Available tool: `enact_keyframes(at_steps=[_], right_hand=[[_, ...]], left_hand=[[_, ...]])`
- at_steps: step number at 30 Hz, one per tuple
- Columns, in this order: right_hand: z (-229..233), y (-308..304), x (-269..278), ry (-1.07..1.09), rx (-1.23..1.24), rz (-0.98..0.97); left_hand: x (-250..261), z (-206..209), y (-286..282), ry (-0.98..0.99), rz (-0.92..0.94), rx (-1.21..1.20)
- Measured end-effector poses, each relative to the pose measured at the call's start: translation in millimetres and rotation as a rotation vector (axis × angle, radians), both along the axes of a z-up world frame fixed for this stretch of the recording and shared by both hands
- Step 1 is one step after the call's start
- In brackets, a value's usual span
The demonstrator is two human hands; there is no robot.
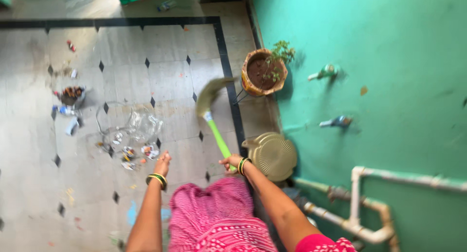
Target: The person sweeps a tiled floor and a set of stairs using a broom. They gather scattered trash and dust into a pile, moving from the interior floor area to the exterior steps.
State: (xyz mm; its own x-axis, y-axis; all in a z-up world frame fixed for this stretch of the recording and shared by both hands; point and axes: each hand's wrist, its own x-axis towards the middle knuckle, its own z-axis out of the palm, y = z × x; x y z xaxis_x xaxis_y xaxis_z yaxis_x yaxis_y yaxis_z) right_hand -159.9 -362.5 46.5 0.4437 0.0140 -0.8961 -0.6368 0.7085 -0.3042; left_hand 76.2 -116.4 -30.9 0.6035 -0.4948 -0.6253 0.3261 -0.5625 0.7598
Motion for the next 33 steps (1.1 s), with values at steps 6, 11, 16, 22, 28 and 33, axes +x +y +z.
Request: enact_keyframes(at_steps=[6, 11, 16, 22, 28, 33], right_hand=[[53.9, -59.9, -91.8, 0.083, -0.789, 0.848], [107.3, -109.8, -175.8, -0.3, -1.097, 1.584], [106.2, -87.1, -175.6, -0.504, -1.057, 2.216], [52.0, 5.3, -95.3, -0.602, -1.17, 2.559], [36.0, 6.8, -10.9, -0.255, -0.975, 1.847], [32.3, -16.1, 57.1, -0.215, -1.0, 1.48]], left_hand=[[-78.8, 75.6, -27.3, -0.198, 0.17, 0.029], [-142.2, 92.1, -7.3, -0.132, 0.354, -0.04], [-195.2, 99.0, 29.7, -0.097, 0.519, 0.068], [-242.0, 81.9, 69.0, -0.184, 0.62, 0.149], [-272.0, 82.4, 75.3, -0.116, 0.688, 0.1], [-267.1, 104.3, 67.1, -0.048, 0.701, 0.111]])
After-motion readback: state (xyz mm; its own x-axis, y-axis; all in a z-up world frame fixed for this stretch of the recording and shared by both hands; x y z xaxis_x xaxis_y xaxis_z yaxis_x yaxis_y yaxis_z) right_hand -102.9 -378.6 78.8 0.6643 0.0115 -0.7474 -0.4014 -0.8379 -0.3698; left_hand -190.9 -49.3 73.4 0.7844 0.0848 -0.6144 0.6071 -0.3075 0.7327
